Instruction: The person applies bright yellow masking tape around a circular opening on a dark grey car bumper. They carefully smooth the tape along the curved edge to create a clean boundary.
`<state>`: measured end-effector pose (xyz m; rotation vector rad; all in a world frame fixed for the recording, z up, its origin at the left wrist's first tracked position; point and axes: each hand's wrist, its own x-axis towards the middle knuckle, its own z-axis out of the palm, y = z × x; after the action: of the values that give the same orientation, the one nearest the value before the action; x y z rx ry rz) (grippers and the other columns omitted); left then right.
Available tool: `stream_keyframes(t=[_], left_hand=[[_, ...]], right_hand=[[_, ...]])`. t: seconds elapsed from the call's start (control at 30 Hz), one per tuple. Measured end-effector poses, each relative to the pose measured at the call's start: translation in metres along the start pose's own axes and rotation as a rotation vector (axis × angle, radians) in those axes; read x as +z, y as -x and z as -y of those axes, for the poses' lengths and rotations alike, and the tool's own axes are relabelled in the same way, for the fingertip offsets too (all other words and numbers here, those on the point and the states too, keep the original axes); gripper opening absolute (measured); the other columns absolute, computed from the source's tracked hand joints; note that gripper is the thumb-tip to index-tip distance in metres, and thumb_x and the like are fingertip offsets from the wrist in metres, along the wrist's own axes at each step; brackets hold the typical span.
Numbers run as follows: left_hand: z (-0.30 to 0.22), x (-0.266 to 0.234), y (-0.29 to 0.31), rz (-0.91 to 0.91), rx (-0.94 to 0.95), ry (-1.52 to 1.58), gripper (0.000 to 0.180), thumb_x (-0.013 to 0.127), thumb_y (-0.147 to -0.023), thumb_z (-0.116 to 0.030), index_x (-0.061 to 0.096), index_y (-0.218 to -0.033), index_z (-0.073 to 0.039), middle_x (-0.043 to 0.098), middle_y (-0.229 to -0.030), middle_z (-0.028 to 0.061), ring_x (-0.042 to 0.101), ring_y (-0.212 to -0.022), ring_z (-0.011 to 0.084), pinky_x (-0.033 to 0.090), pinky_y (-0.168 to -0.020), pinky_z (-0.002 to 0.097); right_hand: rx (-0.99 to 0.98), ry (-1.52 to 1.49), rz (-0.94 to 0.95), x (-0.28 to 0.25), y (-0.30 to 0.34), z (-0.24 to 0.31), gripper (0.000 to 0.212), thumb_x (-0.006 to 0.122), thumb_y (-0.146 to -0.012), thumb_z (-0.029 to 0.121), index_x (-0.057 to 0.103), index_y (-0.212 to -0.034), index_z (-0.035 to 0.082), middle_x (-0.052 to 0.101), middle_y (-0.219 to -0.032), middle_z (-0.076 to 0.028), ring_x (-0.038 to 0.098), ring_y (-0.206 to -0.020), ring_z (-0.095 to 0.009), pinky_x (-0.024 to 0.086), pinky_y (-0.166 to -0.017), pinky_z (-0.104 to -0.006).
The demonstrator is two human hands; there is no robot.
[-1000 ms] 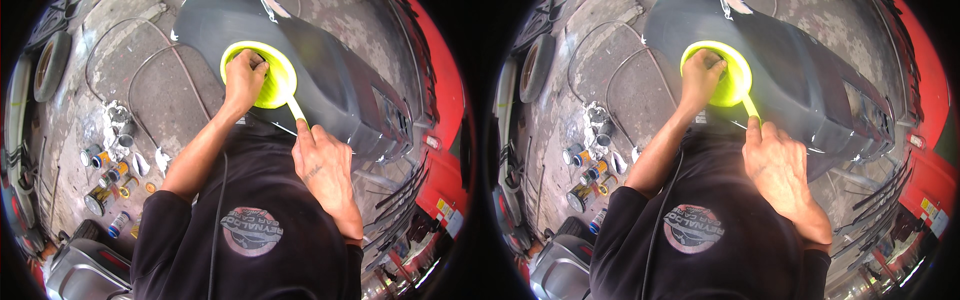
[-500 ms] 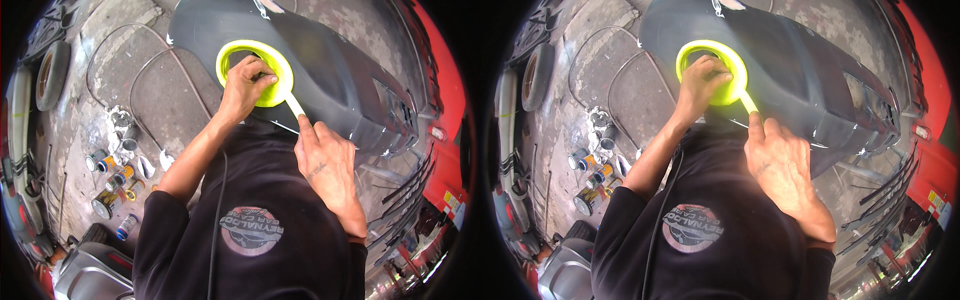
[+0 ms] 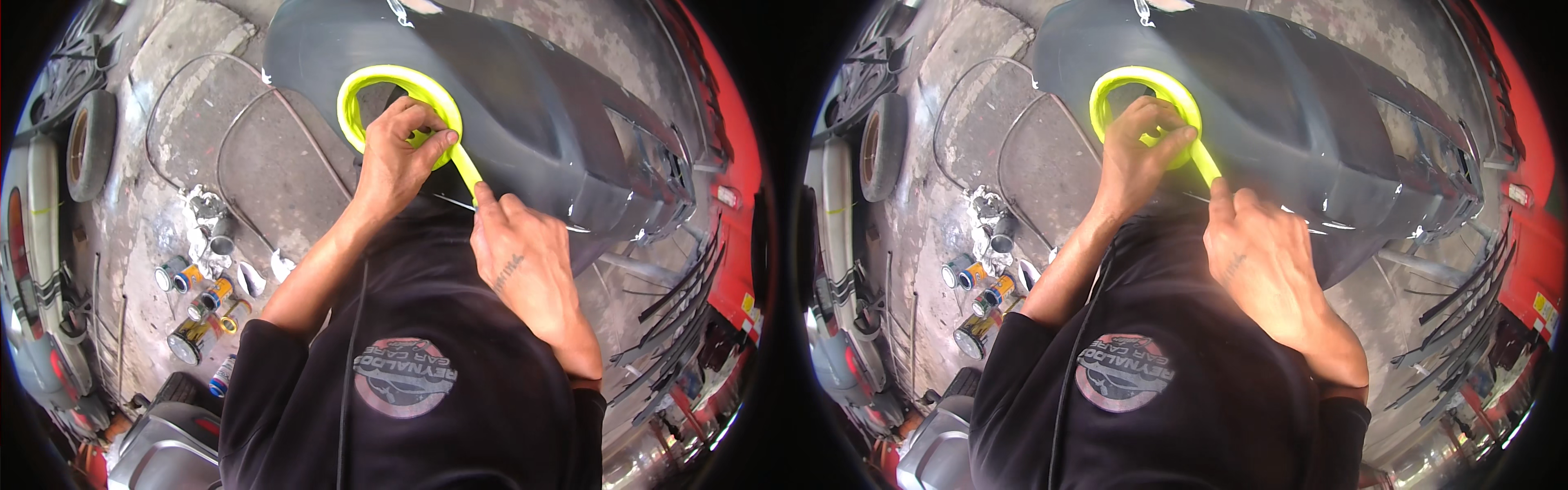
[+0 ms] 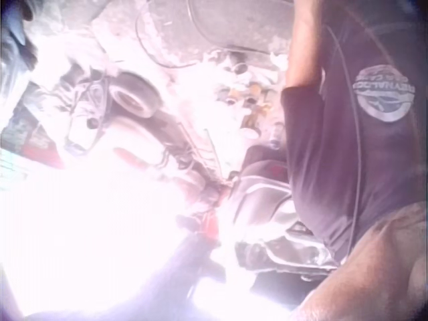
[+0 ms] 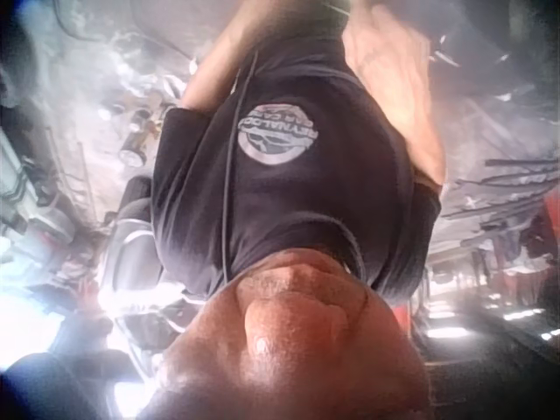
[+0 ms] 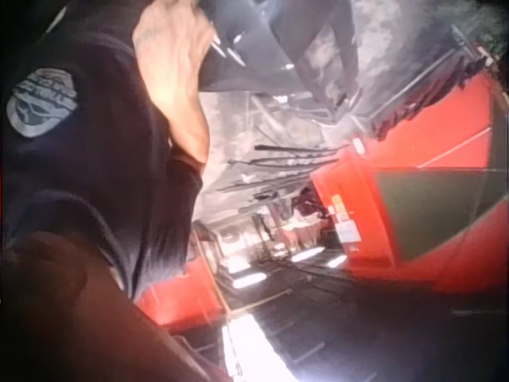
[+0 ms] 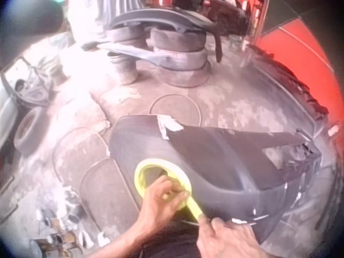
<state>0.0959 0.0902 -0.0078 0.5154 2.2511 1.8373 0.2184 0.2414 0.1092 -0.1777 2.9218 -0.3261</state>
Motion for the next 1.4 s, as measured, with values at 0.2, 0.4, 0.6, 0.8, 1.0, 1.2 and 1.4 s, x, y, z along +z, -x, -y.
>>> stream_keyframes(t=[0.2, 0.4, 0.6, 0.8, 1.0, 1.2, 1.4], left_hand=[[-0.008, 0.003, -0.005, -0.022, 0.038, -0.152, 0.020, 0.082, -0.094, -0.014, 0.073, -0.103, 0.001, 0.072, -0.104, 0.0104, 0.070, -0.096, 0.0239, 0.054, -0.086, 0.0369], [0.013, 0.007, 0.016, -0.088, 0.229, -0.283, 0.027, 0.089, -0.086, -0.010, 0.073, -0.107, -0.001, 0.074, -0.114, 0.0138, 0.072, -0.102, 0.0321, 0.057, -0.089, 0.0408], [0.023, 0.007, 0.047, -0.082, 0.402, -0.415, 0.050, 0.093, -0.077, -0.005, 0.073, -0.124, -0.002, 0.071, -0.128, 0.0180, 0.069, -0.115, 0.0424, 0.058, -0.095, 0.0494], [0.031, -0.005, 0.052, 0.009, 0.304, -0.564, 0.058, 0.083, -0.092, -0.025, 0.066, -0.137, 0.007, 0.065, -0.142, 0.0223, 0.061, -0.129, 0.0440, 0.040, -0.121, 0.0603], [0.029, -0.010, 0.036, 0.065, 0.222, -0.537, 0.054, 0.073, -0.102, -0.027, 0.063, -0.140, 0.010, 0.063, -0.140, 0.0241, 0.059, -0.124, 0.0443, 0.042, -0.115, 0.0558], [0.013, -0.004, 0.019, 0.059, 0.003, -0.400, 0.046, 0.058, -0.113, -0.024, 0.063, -0.140, 0.012, 0.061, -0.140, 0.0278, 0.058, -0.127, 0.0466, 0.043, -0.114, 0.0523], [-0.002, -0.002, 0.008, -0.087, -0.179, -0.244, 0.043, 0.055, -0.112, -0.016, 0.062, -0.141, 0.014, 0.062, -0.140, 0.0300, 0.061, -0.129, 0.0457, 0.048, -0.112, 0.0487]], right_hand=[[0.026, -0.279, 0.027, 0.001, 0.032, -0.007, 0.032, 0.073, -0.094, 0.009, 0.074, -0.125, 0.000, 0.064, -0.084, -0.016, 0.067, -0.070, -0.038, 0.055, -0.064, -0.0469], [-0.089, -0.451, -0.423, -0.048, 0.029, -0.048, 0.036, 0.075, -0.093, 0.004, 0.078, -0.128, 0.000, 0.068, -0.081, -0.011, 0.063, -0.064, -0.024, 0.051, -0.060, -0.0379], [0.066, -0.946, -0.629, -0.023, 0.011, -0.094, 0.038, 0.075, -0.098, 0.006, 0.075, -0.133, -0.007, 0.073, -0.090, -0.008, 0.063, -0.070, -0.012, 0.049, -0.067, -0.0243], [-0.034, -1.373, -0.756, 0.002, -0.020, -0.127, 0.045, 0.064, -0.105, 0.009, 0.063, -0.143, -0.015, 0.061, -0.082, -0.009, 0.053, -0.064, -0.013, 0.043, -0.059, -0.0266], [-0.017, -1.263, -0.781, 0.010, -0.024, -0.128, 0.042, 0.066, -0.103, 0.007, 0.067, -0.139, -0.015, 0.060, -0.076, -0.006, 0.054, -0.063, -0.012, 0.041, -0.060, -0.0262], [-0.020, -1.165, -0.753, 0.013, -0.021, -0.128, 0.045, 0.067, -0.104, 0.011, 0.065, -0.142, -0.014, 0.063, -0.083, -0.007, 0.056, -0.068, -0.013, 0.043, -0.062, -0.0268], [0.021, -1.142, -0.761, 0.013, -0.021, -0.121, 0.040, 0.072, -0.101, 0.006, 0.071, -0.139, -0.009, 0.069, -0.084, -0.005, 0.060, -0.069, -0.009, 0.045, -0.064, -0.0240]])
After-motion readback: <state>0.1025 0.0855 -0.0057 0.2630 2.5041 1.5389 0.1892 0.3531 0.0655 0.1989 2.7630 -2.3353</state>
